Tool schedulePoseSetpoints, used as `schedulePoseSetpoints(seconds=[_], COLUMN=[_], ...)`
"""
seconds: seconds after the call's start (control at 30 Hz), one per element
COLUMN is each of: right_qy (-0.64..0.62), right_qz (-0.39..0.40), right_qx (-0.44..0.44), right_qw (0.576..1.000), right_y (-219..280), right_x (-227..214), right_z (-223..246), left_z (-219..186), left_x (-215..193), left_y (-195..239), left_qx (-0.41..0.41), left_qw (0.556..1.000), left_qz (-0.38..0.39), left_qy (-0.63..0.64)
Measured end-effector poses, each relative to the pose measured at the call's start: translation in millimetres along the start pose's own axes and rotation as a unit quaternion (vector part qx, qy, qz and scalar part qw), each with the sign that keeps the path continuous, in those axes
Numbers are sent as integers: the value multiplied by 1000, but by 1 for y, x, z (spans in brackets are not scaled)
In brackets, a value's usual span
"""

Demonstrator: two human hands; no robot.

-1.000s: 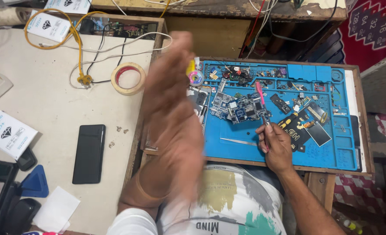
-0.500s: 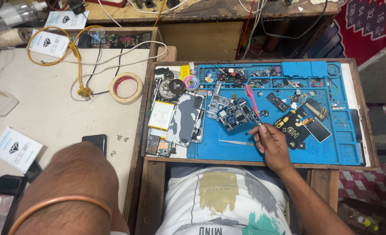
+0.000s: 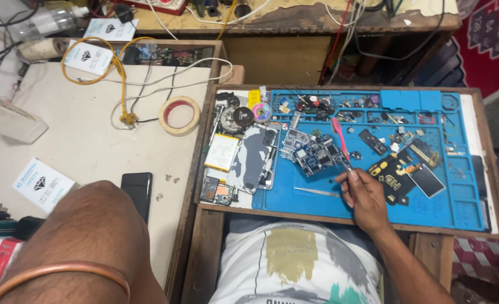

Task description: The person holds a small circuit board in the left hand and repeatedly brushes its surface with a pink toothbrush in the right hand. The board is rotated and repositioned to access different areas while the brushing continues throughout the clip.

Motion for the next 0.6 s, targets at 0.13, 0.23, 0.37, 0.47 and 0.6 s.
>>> schedulePoseSetpoints(seconds=[0.13, 0.23, 0.37, 0.47, 0.6], right_qy=[-6, -2, -12, -1, -17], right_qz=[-6, -7, 2, -3, -10], right_qx=[13, 13, 5, 2, 12], right_qw=[1000, 1000, 1000, 1000, 1000], right_y=[1, 5, 1, 2, 0], right_x=[-1, -4, -1, -2, -2], right_z=[-3, -5, -2, -5, -4], left_z=[7, 14, 5, -4, 8], left_x=[1, 8, 11, 14, 35], left_y=[8, 17, 18, 26, 31], left_qx=[-6, -14, -2, -1, 7], left_qw=[1000, 1000, 1000, 1000, 999], left_qz=[4, 5, 10, 18, 48], left_qy=[-3, 5, -3, -19, -5])
Point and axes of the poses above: each hand's wrist, its own y-axis away from the middle knuckle, its own x-axis out of the palm, z = x × y, the point moved 1 cm from there along -y, towards the middle knuckle, and after that the axes turned 6 degrees about -z, right-handed, at the moved point
